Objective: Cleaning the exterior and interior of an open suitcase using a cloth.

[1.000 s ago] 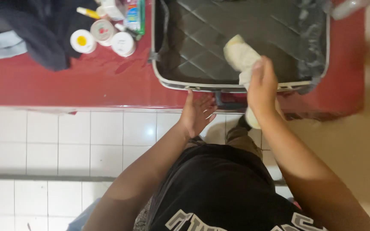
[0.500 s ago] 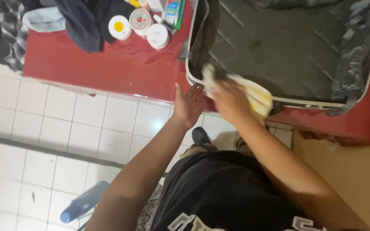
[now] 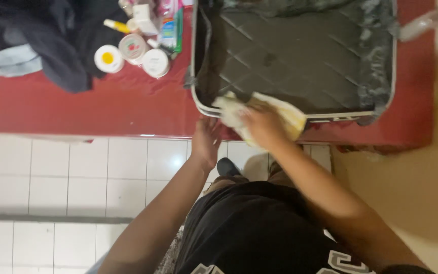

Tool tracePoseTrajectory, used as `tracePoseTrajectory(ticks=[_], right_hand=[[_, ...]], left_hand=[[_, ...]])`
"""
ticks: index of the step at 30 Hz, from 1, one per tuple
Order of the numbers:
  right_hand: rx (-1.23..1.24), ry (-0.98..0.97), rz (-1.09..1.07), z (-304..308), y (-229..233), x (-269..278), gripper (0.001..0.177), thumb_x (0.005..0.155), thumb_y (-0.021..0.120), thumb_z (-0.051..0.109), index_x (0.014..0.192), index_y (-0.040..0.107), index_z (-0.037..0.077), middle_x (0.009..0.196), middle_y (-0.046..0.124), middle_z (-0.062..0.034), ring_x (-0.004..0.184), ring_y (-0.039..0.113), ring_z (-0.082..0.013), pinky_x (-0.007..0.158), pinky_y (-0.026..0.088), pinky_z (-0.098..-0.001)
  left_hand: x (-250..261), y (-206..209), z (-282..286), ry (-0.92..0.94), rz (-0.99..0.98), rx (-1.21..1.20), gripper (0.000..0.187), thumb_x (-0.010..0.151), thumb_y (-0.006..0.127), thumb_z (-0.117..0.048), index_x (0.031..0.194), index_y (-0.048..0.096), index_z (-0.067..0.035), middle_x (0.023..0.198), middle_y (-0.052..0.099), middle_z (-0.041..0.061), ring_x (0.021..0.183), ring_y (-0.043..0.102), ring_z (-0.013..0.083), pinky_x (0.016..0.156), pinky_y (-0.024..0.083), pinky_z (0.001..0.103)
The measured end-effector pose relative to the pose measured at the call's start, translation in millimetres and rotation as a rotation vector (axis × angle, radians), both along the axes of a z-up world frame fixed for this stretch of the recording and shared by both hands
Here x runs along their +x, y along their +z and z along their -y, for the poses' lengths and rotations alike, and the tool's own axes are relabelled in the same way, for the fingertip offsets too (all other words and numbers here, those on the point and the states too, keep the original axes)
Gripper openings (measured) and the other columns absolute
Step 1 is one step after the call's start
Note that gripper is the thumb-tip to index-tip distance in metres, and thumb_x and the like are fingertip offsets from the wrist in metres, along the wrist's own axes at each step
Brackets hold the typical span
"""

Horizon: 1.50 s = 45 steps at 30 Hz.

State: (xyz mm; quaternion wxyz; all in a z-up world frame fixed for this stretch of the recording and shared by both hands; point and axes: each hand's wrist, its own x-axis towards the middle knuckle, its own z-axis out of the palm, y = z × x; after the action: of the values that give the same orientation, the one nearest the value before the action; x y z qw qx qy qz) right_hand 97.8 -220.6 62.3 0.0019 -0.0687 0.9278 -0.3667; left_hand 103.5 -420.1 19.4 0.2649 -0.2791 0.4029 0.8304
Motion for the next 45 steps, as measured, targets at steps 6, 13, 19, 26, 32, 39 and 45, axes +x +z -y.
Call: tracePoseTrajectory(ticks=[6,13,19,26,32,39,45], right_hand=[[0.541,-0.326,-0.052,-124,-9,41,0.033,0.104,0.062,0.031,0.104,0.075,0.001,0.098,0.072,-0.0198,0.094,0.068,-0.0357,0.094,0.051,-0.0497],[0.403,-0.099,-0.234,-65,-23,40,0.031,0.099,0.061,0.028,0.108,0.073,0.002,0.108,0.072,-0.0147,0.113,0.064,-0.0322,0.112,0.038,-0.0539],[0.578,-0.261,-0.142,-124,-26,53,0.031,0.11,0.059,0.028,0.108,0.071,-0.001,0.113,0.068,-0.0205,0.115,0.062,-0.0377,0.114,0.039,-0.0539],[0.281,-0.13,-0.352,58,-21,-1,0.02,0.094,0.066,0.023,0.099,0.069,0.004,0.101,0.069,-0.0159,0.101,0.063,-0.0363,0.096,0.043,-0.0549],[0.246,-0.016,-0.145,115,-28,-40,0.021,0.097,0.067,0.029,0.099,0.068,0.008,0.101,0.071,-0.0122,0.093,0.068,-0.0359,0.086,0.051,-0.0502],[0.308,0.015,-0.302,-26,-31,14,0.033,0.082,0.071,0.025,0.108,0.069,0.005,0.109,0.072,-0.0152,0.107,0.066,-0.0345,0.098,0.047,-0.0506],[0.429,-0.402,-0.197,-142,-37,57,0.027,0.092,0.066,0.013,0.115,0.069,-0.003,0.123,0.068,-0.0224,0.127,0.059,-0.0404,0.113,0.042,-0.051]], left_hand=[[30,57,-30,-0.588,-0.657,-0.742,0.069,0.09,0.059,-0.042,0.15,0.052,-0.008,0.139,0.064,0.016,0.131,0.062,0.0296,0.114,0.051,0.048],[6,72,-46,-0.959,-1.166,-1.669,0.083,0.083,0.07,-0.031,0.154,0.034,-0.007,0.163,0.03,0.019,0.152,0.02,0.0398,0.118,0.021,0.059],[1,81,-11,-1.119,-0.983,-1.626,0.083,0.085,0.065,-0.033,0.159,0.03,-0.016,0.165,0.024,0.013,0.155,0.016,0.0331,0.121,0.019,0.057],[-5,82,42,-0.921,-0.715,-1.859,0.089,0.087,0.066,-0.035,0.159,0.022,-0.005,0.168,0.019,0.015,0.154,0.015,0.0395,0.119,0.021,0.059],[2,81,56,-0.855,-0.608,-1.791,0.091,0.087,0.066,-0.034,0.16,0.021,-0.002,0.167,0.017,0.021,0.155,0.013,0.0393,0.12,0.022,0.057],[13,75,3,-0.872,-0.906,-1.674,0.089,0.085,0.069,-0.034,0.157,0.027,-0.004,0.167,0.017,0.023,0.155,0.011,0.041,0.12,0.019,0.061],[14,62,-46,-0.989,-1.054,-1.623,0.083,0.087,0.065,-0.032,0.157,0.031,-0.005,0.165,0.024,0.022,0.154,0.014,0.0414,0.119,0.019,0.059]])
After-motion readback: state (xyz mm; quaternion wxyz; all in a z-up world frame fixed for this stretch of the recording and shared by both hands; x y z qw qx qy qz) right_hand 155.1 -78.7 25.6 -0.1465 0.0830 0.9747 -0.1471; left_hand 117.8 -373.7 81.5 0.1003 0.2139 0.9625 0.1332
